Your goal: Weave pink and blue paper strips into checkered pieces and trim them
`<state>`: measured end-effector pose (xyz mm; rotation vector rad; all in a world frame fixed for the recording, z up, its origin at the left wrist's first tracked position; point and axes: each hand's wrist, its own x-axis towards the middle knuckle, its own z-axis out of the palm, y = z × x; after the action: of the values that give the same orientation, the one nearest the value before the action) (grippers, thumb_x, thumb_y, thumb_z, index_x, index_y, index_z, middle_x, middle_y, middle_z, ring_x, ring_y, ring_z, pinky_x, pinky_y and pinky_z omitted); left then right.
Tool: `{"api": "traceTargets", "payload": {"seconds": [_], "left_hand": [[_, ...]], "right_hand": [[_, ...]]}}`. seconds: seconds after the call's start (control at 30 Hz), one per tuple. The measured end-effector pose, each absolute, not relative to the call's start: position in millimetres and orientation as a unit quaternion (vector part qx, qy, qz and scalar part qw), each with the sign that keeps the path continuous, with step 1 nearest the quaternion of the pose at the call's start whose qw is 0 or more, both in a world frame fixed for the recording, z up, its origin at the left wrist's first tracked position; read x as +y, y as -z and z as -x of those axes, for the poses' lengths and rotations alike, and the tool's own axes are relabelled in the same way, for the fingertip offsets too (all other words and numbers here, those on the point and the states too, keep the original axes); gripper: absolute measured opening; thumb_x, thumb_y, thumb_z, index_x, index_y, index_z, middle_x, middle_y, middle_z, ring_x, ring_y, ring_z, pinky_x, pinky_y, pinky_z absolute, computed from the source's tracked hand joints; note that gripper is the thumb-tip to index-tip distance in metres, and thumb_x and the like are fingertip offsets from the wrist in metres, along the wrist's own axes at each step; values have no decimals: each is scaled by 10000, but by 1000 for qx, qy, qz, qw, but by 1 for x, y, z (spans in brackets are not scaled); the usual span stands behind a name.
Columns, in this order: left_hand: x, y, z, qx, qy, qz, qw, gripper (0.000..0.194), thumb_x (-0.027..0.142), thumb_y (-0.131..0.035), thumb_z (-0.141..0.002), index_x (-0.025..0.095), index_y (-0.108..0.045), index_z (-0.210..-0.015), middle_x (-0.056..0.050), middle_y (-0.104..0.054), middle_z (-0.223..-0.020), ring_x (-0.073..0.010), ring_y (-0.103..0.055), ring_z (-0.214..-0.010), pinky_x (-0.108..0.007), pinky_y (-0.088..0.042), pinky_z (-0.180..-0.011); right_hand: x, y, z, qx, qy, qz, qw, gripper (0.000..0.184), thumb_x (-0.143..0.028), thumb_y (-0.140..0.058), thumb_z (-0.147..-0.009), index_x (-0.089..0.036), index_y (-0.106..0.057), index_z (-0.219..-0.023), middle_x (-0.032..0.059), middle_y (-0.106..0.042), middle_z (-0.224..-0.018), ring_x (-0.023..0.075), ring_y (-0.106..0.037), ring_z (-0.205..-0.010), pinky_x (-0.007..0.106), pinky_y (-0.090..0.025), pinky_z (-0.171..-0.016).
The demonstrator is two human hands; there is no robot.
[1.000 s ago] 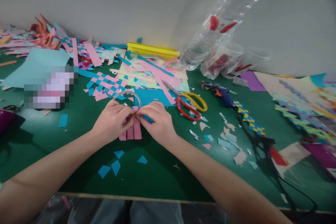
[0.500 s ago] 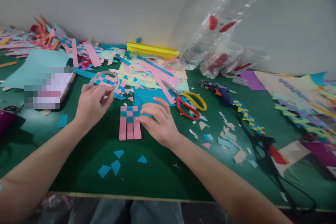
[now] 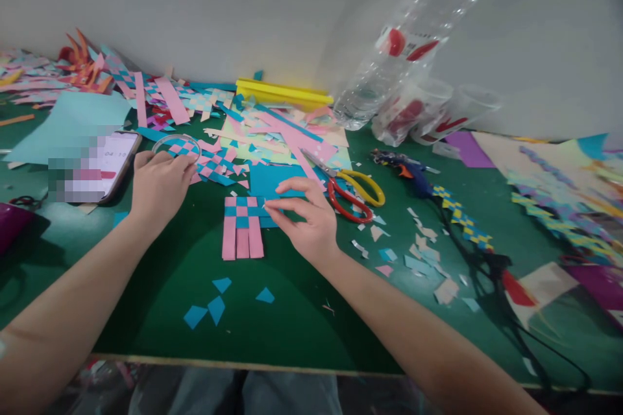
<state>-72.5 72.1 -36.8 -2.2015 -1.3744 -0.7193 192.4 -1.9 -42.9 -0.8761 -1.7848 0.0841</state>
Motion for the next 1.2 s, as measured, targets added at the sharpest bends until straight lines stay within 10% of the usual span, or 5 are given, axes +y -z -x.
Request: {"api": "traceTargets", "payload": {"seconds": [0.27, 0.8, 1.0, 1.2], "left_hand": [[73, 39, 73, -519, 273, 792, 169, 279, 373, -456, -954, 238, -699, -963, -53, -624, -629, -255, -600, -711, -465, -365, -869], [36, 25, 32, -403, 210, 890, 41, 310, 415, -487, -959, 200, -608, -1147, -81, -664, -1186, -274, -561, -1126, -444, -358, -965], [15, 31, 12, -350, 157, 923, -23, 676, 667, -594, -802, 164, -543, -1251, -123, -584, -1296, -301, -506, -1193, -457, -323, -1015], [17, 34, 16, -347, 138, 926, -53, 775, 727, -617, -730, 172, -521, -1264, -115, -580, -1279, -296, -504, -1193, -445, -302, -1035]], "right_hand": [[-6, 40, -191, -741, -54, 396, 539, 194, -205, -693, -820, -237, -542, -702, 27, -609, -899, 201, -627, -895, 406, -540, -805], [7, 44, -200, -728, -51, 422, 538, 108, -197, -613, -877, -251, -662, -955, 49, -668, -1027, 206, -649, -995, 429, -544, -901], [26, 54, -213, -628, -213, 441, 604, 351, -268, -552, -908, -257, -458, -1246, 119, -581, -1276, 233, -638, -1094, 440, -560, -899], [20, 42, -222, -659, -44, 384, 645, 277, -252, -500, -920, -299, -460, -1190, 23, -580, -867, 180, -621, -793, 379, -547, -728]]}}
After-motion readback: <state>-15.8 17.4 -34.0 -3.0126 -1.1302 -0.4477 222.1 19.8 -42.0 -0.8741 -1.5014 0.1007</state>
